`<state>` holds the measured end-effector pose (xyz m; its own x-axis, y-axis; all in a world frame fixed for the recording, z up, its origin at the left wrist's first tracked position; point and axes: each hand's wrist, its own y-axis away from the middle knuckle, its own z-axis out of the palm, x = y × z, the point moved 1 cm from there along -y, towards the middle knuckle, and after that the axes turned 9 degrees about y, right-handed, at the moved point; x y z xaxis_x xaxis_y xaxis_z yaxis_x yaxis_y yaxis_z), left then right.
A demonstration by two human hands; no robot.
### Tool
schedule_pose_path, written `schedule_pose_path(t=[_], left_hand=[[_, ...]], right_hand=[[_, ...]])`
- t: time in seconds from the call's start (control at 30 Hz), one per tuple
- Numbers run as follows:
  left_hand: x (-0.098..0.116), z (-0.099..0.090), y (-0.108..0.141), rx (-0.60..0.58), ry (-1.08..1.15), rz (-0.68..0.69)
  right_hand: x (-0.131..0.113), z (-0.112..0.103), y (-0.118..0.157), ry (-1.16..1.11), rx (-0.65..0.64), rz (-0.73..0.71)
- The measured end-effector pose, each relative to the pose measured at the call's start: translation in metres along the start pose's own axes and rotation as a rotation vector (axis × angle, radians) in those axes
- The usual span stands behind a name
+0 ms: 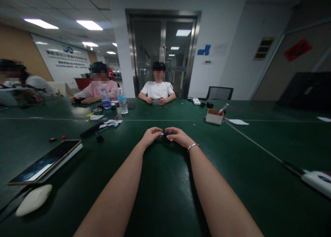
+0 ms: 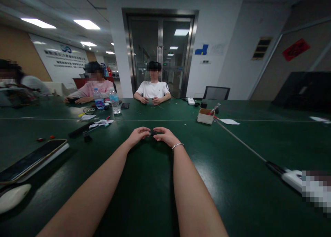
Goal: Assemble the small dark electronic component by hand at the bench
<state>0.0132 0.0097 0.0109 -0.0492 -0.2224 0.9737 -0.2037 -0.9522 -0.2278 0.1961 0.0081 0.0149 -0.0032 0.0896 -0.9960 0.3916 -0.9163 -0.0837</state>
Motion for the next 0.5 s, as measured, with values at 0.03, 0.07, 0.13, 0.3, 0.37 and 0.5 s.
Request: schedule_pose_path(t=[0.03,0.07,0.13,0.3,0.37,0.5], left_hand=[[-0.0003,-0.0002,-0.0002,0.004,0.004,0.003],[-0.0004,-0.0004,-0.0003,0.010,0.008,0.004],[0.0002,-0.0003,-0.0001,0.024,0.018,0.004],[0.0011,-0.0008,0.0004,0.051,0.030,-0.002],[-0.0002,-0.0014,-0.0002,0.052,0.032,-0.002],[-0.0030,-0.0021,-0.0014,0.041,0.041,0.004]], right_hand=[[-0.0002,0.0009,-0.0005,0.001,0.006,0.007],[-0.0004,0.0018,-0.0010,0.005,0.012,0.019],[-0.0007,0.0030,-0.0017,0.025,0.013,0.050],[-0.0006,0.0010,-0.0019,-0.001,-0.017,0.022],[-0.0003,0.0004,-0.0024,-0.025,-0.002,0.005],[-0.0001,0.0023,-0.0030,0.040,0.003,0.067]])
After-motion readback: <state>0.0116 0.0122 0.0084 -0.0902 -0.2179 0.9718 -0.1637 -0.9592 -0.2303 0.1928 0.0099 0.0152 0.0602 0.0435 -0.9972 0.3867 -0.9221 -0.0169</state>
